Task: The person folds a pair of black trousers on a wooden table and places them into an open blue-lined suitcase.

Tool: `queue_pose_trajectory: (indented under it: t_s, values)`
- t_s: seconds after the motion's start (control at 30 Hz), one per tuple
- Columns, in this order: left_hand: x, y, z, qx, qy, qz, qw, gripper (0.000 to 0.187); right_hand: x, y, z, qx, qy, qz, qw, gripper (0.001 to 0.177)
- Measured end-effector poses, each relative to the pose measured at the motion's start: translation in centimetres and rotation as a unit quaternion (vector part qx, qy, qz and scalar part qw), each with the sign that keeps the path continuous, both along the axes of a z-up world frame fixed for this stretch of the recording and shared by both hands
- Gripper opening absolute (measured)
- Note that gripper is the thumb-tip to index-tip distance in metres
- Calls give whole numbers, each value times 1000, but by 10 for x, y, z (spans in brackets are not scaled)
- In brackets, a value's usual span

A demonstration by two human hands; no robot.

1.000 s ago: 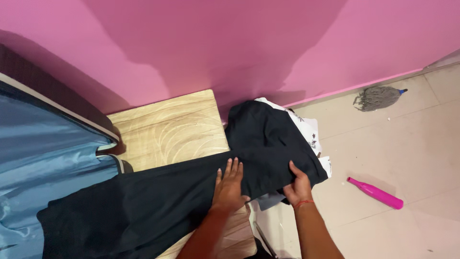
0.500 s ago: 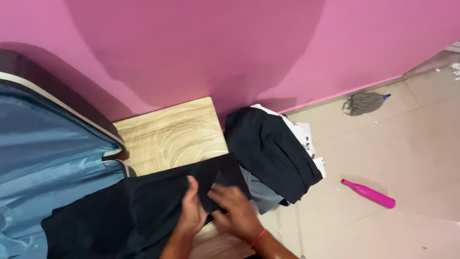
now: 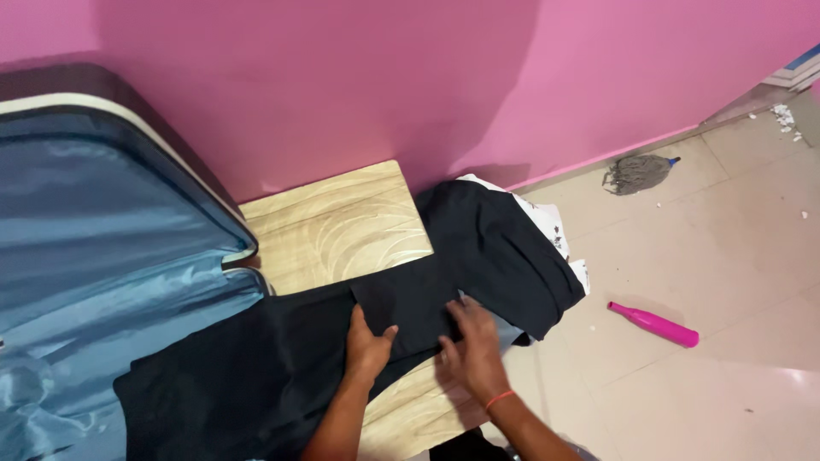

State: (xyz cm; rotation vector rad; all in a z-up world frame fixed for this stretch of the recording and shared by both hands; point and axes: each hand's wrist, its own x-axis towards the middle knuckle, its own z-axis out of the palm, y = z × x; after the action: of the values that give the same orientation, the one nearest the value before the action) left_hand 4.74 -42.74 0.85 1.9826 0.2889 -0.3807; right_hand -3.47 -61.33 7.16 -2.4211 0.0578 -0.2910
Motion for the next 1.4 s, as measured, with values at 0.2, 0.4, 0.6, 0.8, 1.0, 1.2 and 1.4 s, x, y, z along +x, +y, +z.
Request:
queue_pose_trajectory:
  t_s: [0.2,0.4,0.6,0.8,1.0,1.2,1.4]
  values:
    - [1,3,-12,6,-31,-7,999,87,-1,-36,-12,138,100,-27,985,67]
    - [-6,-1,-8,43,-1,-10,999,87,-7,-54,-49,137,137,-93,977,37]
    - [-17,-15,31,95,-39,-6,995,102,-9,-64,-72,163,258,-116,945,35]
    - [-31,-28,62,344,-163,-169,909,70,6,-73,-78,243,161,-86,953,46]
    - [-29,-27,28,351,-81,-205,910,65,39,-66,-92,234,248,-124,932,53]
    - [-19,-12,34,297,-2,-256,920,77,52,-55,-107,220,289,-202,910,38]
    - [-9,4,42,284,-13,-286,915,83,62,-59,-121,166,244,-226,928,38]
